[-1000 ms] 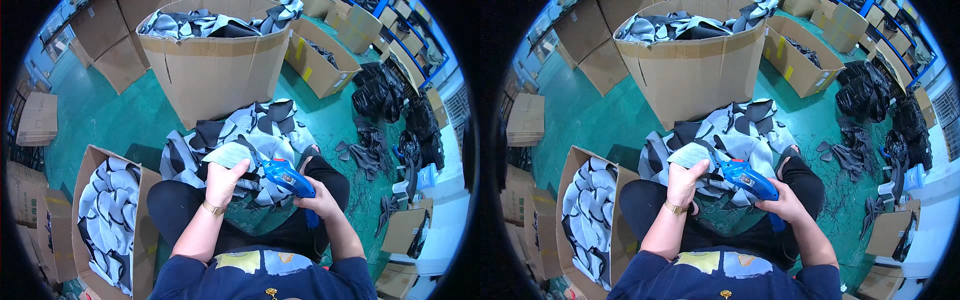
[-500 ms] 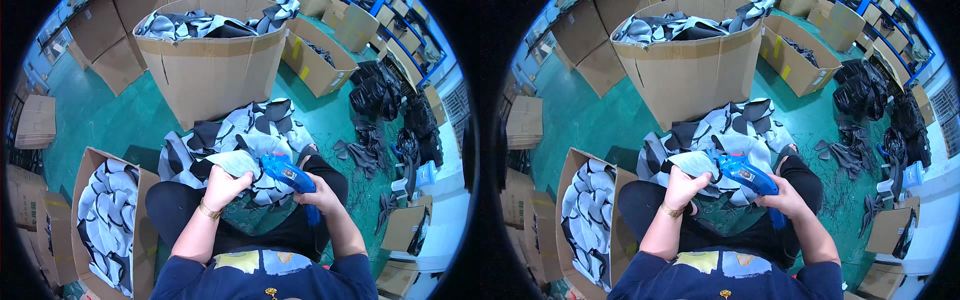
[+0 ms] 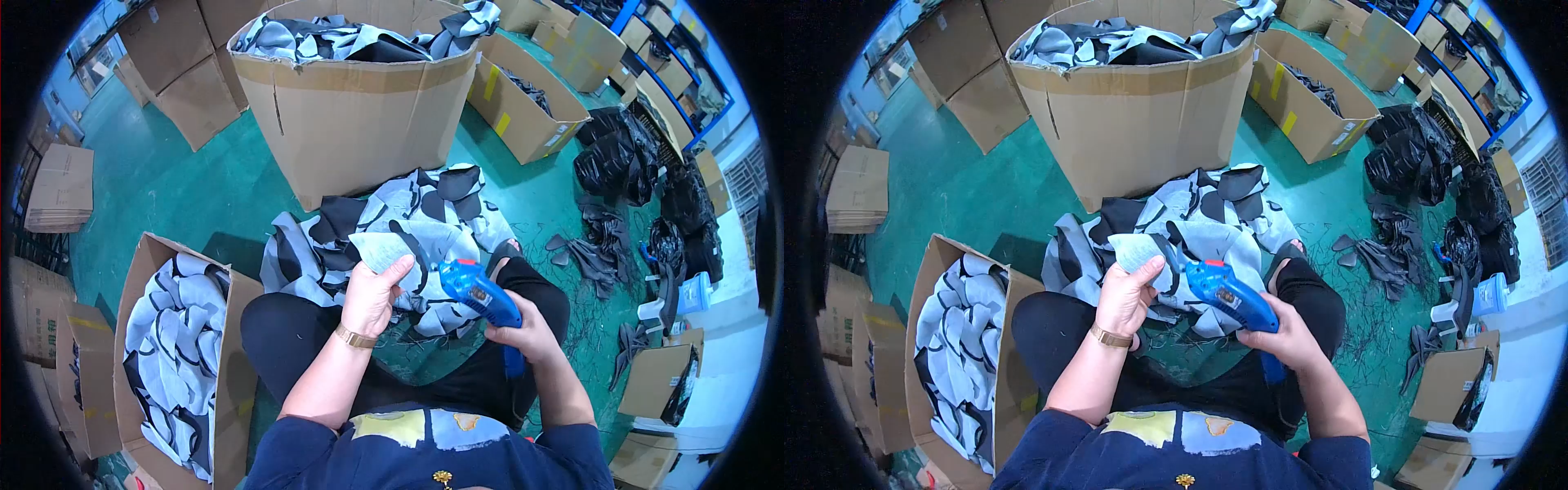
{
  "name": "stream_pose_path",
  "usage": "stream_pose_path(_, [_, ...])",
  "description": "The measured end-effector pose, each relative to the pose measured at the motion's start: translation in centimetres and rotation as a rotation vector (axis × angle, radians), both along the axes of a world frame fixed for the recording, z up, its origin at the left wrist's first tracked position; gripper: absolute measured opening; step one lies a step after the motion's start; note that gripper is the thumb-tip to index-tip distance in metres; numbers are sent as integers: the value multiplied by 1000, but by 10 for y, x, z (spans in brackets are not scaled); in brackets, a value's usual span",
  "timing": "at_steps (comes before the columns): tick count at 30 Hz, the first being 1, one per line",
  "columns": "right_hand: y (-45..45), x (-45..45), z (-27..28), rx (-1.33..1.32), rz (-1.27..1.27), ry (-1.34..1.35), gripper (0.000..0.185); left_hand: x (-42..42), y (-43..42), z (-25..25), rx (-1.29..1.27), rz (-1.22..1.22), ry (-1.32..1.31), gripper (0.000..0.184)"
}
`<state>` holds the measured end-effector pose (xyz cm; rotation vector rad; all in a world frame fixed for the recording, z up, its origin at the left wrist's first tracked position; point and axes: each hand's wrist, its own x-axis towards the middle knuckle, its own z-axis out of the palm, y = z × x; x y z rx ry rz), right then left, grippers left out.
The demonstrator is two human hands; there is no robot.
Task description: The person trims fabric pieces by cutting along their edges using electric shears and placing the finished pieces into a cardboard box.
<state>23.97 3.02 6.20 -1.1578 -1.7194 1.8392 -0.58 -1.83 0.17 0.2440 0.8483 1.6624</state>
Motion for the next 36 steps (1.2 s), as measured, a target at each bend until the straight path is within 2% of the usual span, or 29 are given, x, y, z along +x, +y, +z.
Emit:
stream_pose_path(3, [-5,7,-7,70,91,-129,51,0,0,-3,21,23,61,18])
stream_pose_path(10, [-10,6,-11,90,50,-141,49,3,-4,3,96,84,154,22])
stream_pose_path(22, [-4,3,-6,95,63,-155,48,4,-9,9,76,84,404,16])
stream_pose_path(28, [7,3,3,45,117,-122,46,0,-13,10,29,9,713,14])
stream_pose_path(36, [21,-23,4,9,-27,24,47,8,-8,9,70,-37,384,19])
